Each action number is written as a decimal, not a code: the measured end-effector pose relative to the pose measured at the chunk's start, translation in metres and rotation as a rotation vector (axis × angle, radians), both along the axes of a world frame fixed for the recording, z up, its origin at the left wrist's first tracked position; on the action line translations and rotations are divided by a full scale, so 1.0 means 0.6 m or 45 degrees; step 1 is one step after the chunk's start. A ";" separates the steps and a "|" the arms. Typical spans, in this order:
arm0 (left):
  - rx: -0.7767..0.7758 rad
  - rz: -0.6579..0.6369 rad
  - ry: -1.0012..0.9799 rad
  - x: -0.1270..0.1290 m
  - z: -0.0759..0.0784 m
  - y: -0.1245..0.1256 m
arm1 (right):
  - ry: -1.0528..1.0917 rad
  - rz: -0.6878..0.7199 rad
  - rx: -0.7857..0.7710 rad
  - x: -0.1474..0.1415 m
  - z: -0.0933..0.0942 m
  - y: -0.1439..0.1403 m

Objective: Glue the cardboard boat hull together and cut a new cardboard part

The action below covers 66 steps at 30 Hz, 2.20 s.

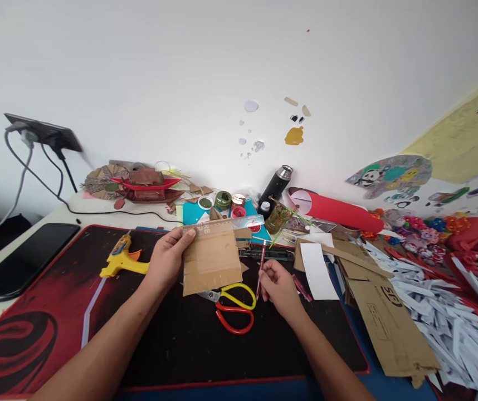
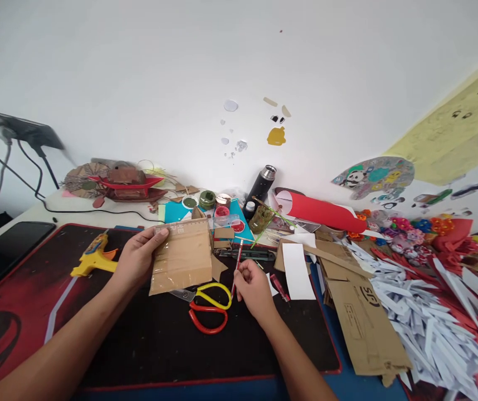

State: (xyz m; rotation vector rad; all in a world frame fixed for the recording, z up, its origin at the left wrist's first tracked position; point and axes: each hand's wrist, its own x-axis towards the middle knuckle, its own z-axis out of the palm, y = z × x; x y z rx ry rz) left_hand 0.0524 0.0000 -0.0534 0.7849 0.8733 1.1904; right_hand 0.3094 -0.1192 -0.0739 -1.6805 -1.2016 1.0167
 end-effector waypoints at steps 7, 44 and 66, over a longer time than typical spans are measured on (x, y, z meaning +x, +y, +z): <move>0.009 -0.082 0.029 0.004 -0.015 0.000 | -0.456 0.086 0.087 0.003 0.013 -0.052; -0.049 -0.291 0.557 0.011 0.022 -0.026 | 0.460 -0.089 0.635 -0.074 0.093 0.076; -0.048 -0.280 0.603 0.017 0.025 -0.036 | 0.111 -0.093 0.605 -0.057 0.061 0.055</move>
